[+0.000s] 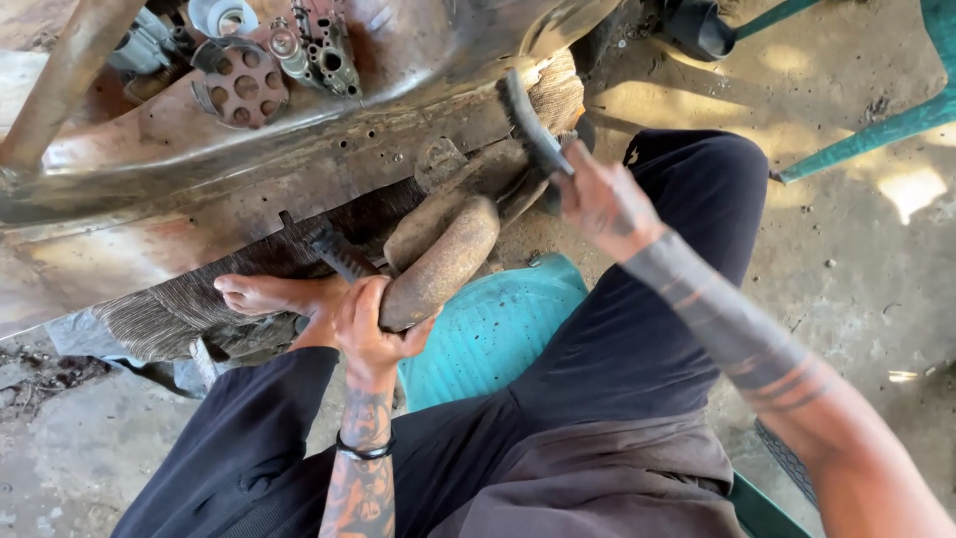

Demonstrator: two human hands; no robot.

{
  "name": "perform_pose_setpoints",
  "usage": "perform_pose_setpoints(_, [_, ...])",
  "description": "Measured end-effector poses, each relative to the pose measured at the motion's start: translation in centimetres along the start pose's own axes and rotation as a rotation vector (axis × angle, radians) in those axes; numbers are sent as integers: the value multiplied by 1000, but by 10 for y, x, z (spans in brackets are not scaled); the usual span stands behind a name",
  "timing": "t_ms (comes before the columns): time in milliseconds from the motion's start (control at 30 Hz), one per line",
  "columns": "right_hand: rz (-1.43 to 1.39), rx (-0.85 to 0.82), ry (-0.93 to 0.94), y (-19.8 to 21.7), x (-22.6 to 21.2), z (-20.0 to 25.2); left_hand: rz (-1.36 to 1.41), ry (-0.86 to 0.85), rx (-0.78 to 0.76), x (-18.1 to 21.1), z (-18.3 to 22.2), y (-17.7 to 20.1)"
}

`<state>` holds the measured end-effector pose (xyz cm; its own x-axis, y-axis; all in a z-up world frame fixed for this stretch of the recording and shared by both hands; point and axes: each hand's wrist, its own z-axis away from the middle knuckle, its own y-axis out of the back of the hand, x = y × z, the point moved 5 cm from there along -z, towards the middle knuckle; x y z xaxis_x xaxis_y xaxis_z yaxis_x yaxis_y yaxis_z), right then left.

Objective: Cleaning rust and debris from a motorcycle exhaust pipe using a wire brush and scraper.

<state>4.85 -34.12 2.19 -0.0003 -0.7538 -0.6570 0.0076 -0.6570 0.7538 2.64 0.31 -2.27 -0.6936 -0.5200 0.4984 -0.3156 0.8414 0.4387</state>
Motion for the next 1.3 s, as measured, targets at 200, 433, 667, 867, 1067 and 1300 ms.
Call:
perform_pose_setpoints(200, [19, 10, 227, -29, -11, 9, -31, -29, 8, -1, 1, 2])
perform_pose_setpoints(433, [-88, 32, 25, -25, 1, 13, -38, -18, 14, -1, 1, 1])
perform_pose_setpoints(667, [4, -128, -318, -52, -17, 32, -46, 0, 17, 3, 5, 4])
perform_pose_setpoints(867, [-19, -159, -78, 16, -31, 15, 43, -3, 13, 5, -8, 5])
perform_pose_setpoints(1067, [-108, -106, -118, -36, -25, 27, 22, 3, 2, 8, -8, 6])
perform_pose_setpoints(1300, [-67, 168, -66, -20, 4, 29, -30, -71, 33, 7, -25, 1])
